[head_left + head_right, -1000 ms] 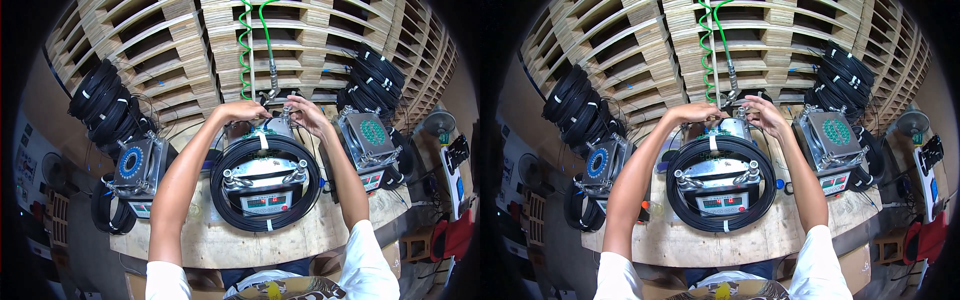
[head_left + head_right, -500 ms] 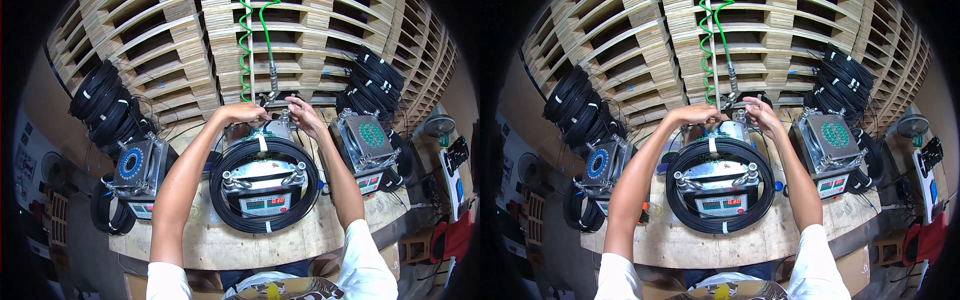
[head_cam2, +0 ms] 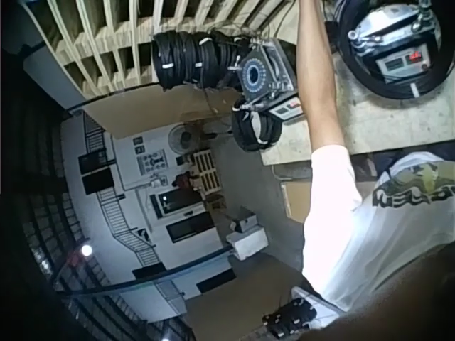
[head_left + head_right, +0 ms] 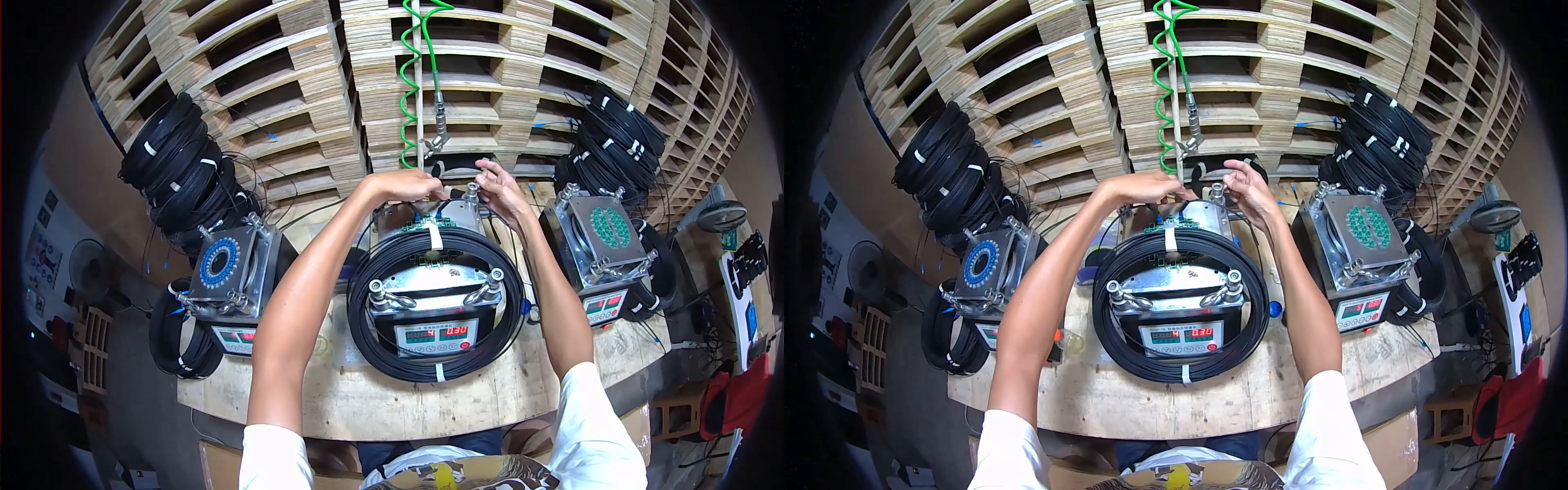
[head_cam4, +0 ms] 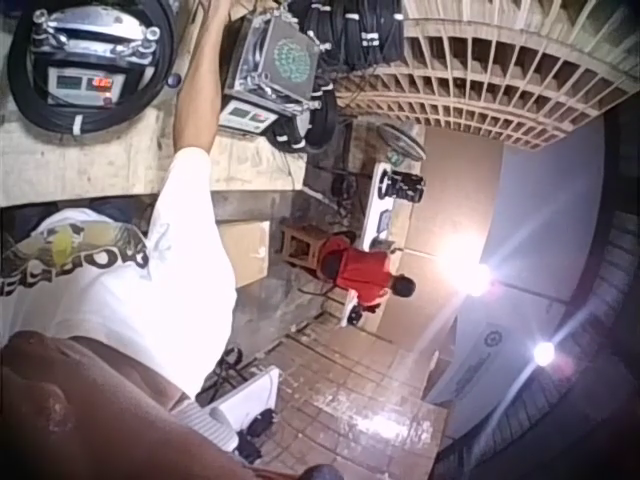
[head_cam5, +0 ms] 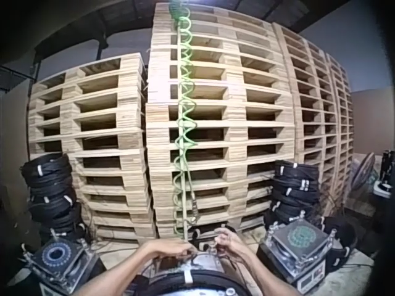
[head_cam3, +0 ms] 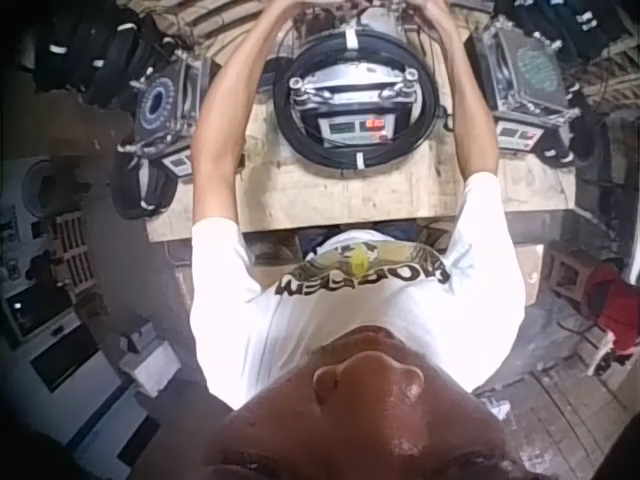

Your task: Polishing fiber optic cable connectors using industrial polishing machines.

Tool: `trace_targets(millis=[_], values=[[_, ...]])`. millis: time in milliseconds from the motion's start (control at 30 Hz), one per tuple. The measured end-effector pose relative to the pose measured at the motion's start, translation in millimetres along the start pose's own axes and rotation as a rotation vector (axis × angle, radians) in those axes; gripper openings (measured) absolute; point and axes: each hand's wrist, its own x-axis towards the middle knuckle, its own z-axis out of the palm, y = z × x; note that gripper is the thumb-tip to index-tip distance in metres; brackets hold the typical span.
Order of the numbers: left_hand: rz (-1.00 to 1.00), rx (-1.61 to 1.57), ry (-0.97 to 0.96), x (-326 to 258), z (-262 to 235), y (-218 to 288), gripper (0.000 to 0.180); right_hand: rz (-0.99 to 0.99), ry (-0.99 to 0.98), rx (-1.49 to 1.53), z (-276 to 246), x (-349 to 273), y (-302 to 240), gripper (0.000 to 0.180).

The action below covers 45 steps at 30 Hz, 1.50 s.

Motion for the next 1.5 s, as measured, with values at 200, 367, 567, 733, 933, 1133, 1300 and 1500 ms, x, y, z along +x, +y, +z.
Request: trace_targets(millis=[200, 367, 567, 733, 933, 1133, 1300, 1500], values=[[-0.022, -0.191, -0.027, -10, -19, -17, 0.059, 0.101, 0.007, -0.089, 46, -41, -18, 0.088], [-0.156, -0.295, 0.13, -38, -32, -44, 0.063, 0.085, -0.017, -0.469, 68, -51, -26, 0.111], [0.055, -1.087, 0.341, -53, 15, -88, 0.03, 0.035, -0.056, -0.522, 72, -56, -30, 0.104], [0.222, -1.468, 0.652, -49, 44, -117, 0.016, 0.077, -0.033, -0.522, 65, -58, -28, 0.102], [0.435, -1.608, 0.874, -52, 68, -125, 0.02, 0.094, -0.007, -0.49, 72, -64, -32, 0.1], [0.453, -1.813, 0.937, -57, 78, -112, 0.021, 0.095, -0.009, -0.502, 62, -62, -26, 0.101], [0.22, -1.417, 1.072, -55, 77, -116, 0.025, 0.093, 0.005, -0.435, 69, -61, -24, 0.1], [0.448, -1.662, 0.915, -73, 81, -97, 0.05, 0.089, 0.019, -0.423, 60, -64, -21, 0.099]])
